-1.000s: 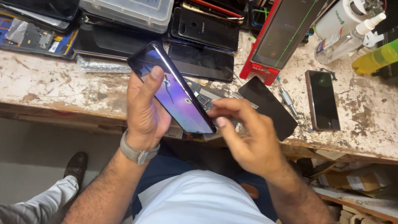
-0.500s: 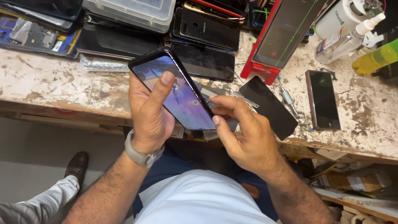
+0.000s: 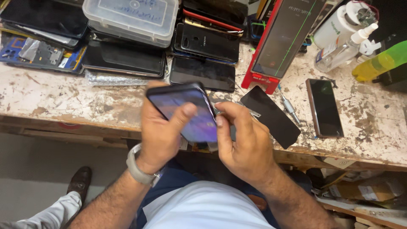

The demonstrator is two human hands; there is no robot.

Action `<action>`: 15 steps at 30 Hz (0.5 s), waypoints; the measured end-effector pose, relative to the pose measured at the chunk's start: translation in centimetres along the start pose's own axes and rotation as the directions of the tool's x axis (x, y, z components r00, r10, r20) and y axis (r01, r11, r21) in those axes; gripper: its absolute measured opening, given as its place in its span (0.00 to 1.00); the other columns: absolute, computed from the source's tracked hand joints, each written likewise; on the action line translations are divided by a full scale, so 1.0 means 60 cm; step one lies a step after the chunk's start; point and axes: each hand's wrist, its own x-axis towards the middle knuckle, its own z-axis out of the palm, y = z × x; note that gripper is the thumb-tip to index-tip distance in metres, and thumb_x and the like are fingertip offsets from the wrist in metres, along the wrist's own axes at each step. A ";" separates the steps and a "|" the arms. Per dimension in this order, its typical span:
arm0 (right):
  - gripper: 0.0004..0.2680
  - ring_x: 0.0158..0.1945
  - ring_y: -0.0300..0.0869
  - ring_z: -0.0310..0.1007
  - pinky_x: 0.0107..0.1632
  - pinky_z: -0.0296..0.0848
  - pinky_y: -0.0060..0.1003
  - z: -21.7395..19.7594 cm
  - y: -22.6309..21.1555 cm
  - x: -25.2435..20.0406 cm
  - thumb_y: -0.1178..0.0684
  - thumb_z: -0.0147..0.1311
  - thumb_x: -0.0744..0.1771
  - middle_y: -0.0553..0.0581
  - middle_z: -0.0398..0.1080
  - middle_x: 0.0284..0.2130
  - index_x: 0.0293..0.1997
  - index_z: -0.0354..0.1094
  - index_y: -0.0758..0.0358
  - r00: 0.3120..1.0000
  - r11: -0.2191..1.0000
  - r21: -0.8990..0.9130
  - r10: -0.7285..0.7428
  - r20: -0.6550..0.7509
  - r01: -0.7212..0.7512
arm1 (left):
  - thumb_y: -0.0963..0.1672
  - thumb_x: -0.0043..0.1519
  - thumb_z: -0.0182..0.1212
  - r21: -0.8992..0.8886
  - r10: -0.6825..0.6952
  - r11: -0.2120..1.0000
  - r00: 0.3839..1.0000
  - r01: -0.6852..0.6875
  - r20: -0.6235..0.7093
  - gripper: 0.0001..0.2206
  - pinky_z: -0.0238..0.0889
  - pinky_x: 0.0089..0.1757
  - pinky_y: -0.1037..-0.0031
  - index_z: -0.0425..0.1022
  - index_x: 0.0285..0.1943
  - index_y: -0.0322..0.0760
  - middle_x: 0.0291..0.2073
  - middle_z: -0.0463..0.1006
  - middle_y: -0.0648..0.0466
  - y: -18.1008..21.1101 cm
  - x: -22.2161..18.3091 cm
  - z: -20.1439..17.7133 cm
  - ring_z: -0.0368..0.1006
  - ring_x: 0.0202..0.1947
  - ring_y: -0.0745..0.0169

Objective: The person disassembles a smartphone using a screwdriver and a prying tool, removes the back cover and internal components, and then reassembles the device. The person also briefly interacts with a nearby testing device.

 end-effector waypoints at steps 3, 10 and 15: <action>0.10 0.46 0.42 0.81 0.49 0.80 0.34 -0.013 -0.014 0.004 0.65 0.54 0.71 0.61 0.76 0.44 0.58 0.62 0.70 0.996 0.997 0.071 -0.031 -0.084 0.037 | 0.41 0.66 0.67 0.097 -0.052 0.994 0.994 0.043 0.099 0.17 0.70 0.54 0.75 0.65 0.59 0.36 0.50 0.77 0.54 -0.001 -0.013 0.009 0.74 0.51 0.70; 0.09 0.47 0.38 0.81 0.51 0.78 0.30 -0.044 -0.027 0.016 0.64 0.53 0.71 0.58 0.77 0.43 0.57 0.62 0.70 0.995 0.969 0.235 0.085 -0.054 -0.070 | 0.39 0.64 0.69 0.190 -0.106 0.979 0.976 0.069 0.191 0.17 0.71 0.50 0.76 0.66 0.55 0.35 0.46 0.79 0.54 0.018 -0.024 0.008 0.74 0.47 0.71; 0.08 0.48 0.38 0.80 0.52 0.78 0.31 -0.061 -0.014 0.010 0.64 0.51 0.71 0.59 0.76 0.43 0.57 0.60 0.70 0.992 0.936 0.327 0.119 0.047 -0.128 | 0.38 0.62 0.71 0.252 -0.054 0.968 0.958 -0.020 0.282 0.15 0.72 0.43 0.79 0.66 0.50 0.35 0.39 0.79 0.56 0.024 -0.022 0.008 0.76 0.39 0.73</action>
